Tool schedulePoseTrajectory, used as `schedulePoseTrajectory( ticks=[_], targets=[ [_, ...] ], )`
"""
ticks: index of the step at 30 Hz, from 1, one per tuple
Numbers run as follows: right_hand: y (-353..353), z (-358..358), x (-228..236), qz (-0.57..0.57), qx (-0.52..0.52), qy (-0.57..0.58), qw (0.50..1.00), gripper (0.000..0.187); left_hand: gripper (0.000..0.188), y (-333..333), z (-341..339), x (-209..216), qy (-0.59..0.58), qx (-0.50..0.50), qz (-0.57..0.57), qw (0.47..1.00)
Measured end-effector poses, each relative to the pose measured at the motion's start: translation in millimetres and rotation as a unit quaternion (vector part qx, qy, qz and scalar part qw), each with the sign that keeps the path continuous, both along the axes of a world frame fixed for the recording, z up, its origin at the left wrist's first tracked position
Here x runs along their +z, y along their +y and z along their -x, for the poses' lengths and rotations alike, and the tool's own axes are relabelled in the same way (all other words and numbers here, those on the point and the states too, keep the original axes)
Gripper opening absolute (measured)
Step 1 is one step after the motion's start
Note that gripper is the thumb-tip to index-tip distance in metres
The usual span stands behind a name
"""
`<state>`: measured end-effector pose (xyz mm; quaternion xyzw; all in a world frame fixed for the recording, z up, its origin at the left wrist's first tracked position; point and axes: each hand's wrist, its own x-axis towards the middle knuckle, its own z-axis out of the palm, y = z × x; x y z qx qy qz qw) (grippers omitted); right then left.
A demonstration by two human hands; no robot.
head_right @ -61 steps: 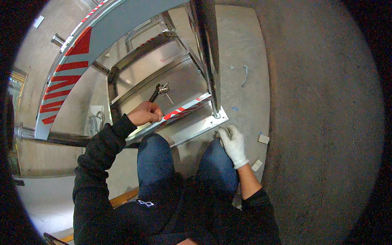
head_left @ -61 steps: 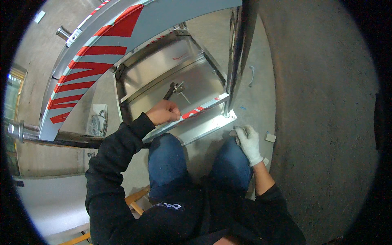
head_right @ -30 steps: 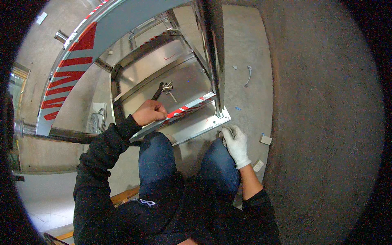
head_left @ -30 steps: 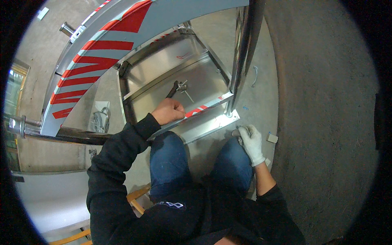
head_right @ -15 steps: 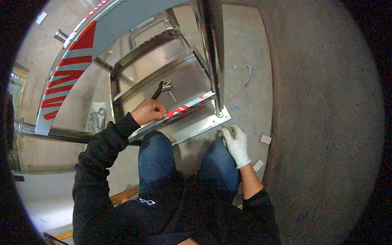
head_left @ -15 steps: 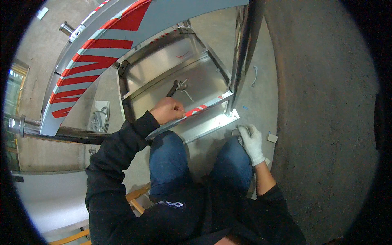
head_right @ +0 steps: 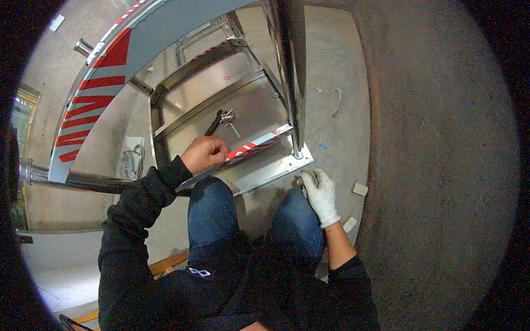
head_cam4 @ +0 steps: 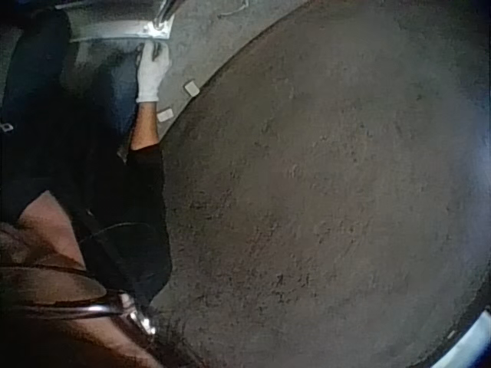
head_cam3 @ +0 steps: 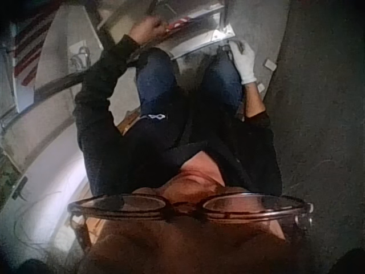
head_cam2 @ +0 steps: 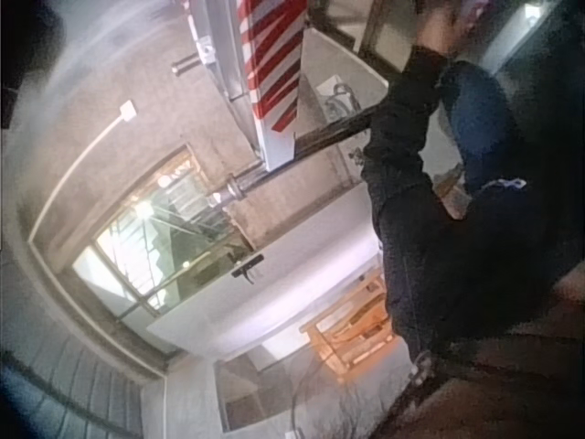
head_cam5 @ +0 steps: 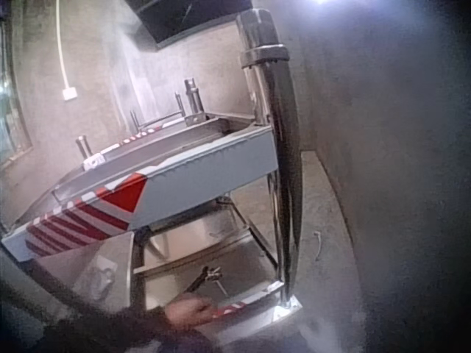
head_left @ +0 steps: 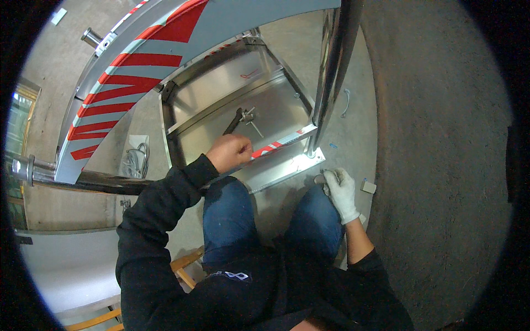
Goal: The person kneels on the floor and uses a wrench to tighten bolts on a metal frame structure. They adjust the position of the frame and continue securing the joints with the wrench.
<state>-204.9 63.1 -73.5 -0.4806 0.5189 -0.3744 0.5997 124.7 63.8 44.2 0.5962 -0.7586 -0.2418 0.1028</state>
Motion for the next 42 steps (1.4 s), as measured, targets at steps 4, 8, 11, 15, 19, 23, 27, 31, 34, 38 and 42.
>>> schedulePoseTrajectory(
  ticks=[4, 8, 11, 15, 19, 23, 27, 31, 34, 38, 42],
  targets=[
    [-0.3, 2.5, -2.1, 0.002, 0.002, 0.027, 1.0, 0.018, 0.015, 4.1, 5.0, -2.6, -0.065, -0.021, 0.036, 0.997],
    [0.3, 2.7, -5.6, 0.004, -0.005, 0.026, 1.0, 0.019, 0.015, 7.2, 1.2, -5.1, -0.021, -0.014, 0.047, 0.999],
    [0.5, 1.8, -8.3, 0.007, -0.007, 0.017, 1.0, 0.019, 0.016, 6.6, -9.8, -8.5, 0.081, -0.006, 0.027, 0.996],
    [-0.4, 2.5, -3.0, 0.002, -0.002, 0.04, 0.999, 0.017, 0.018, -0.7, -13.1, -6.5, 0.066, -0.03, -0.02, 0.997],
    [-0.5, 2.4, -3.5, 0.011, -0.001, 0.04, 0.999, 0.016, 0.017, -10.7, -10.5, 2.6, 0.031, -0.024, -0.074, 0.996],
    [-1.2, 2.9, -9.7, 0.013, -0.002, 0.03, 0.999, 0.016, 0.017, -15.6, -12.3, 0.5, 0.029, -0.044, -0.079, 0.995],
    [-1.3, 0.2, -0.3, 0.014, -0.002, 0.046, 0.999, 0.015, 0.018, -12.4, -14.7, -7.9, 0.025, -0.05, -0.046, 0.997],
    [-0.6, 0.5, 1.9, -0.001, -0.008, 0.01, 1.0, 0.015, 0.017, -11.5, -9.4, -6.0, 0.003, -0.058, -0.03, 0.998],
    [-1.1, 0.8, -0.5, 0.005, -0.008, 0.017, 1.0, 0.015, 0.016, -7.2, -0.8, -3.6, -0.036, -0.055, -0.004, 0.998],
    [-2.3, 2.1, -5.0, -0.004, -0.004, 0.018, 1.0, 0.016, 0.013, 4.6, 13.3, -4.9, -0.037, -0.056, 0.037, 0.997],
    [-2.1, 2.4, -6.5, -0.001, -0.005, 0.015, 1.0, 0.018, 0.014, 18.9, 19.7, -12.7, -0.082, -0.073, 0.079, 0.991]
  ],
)
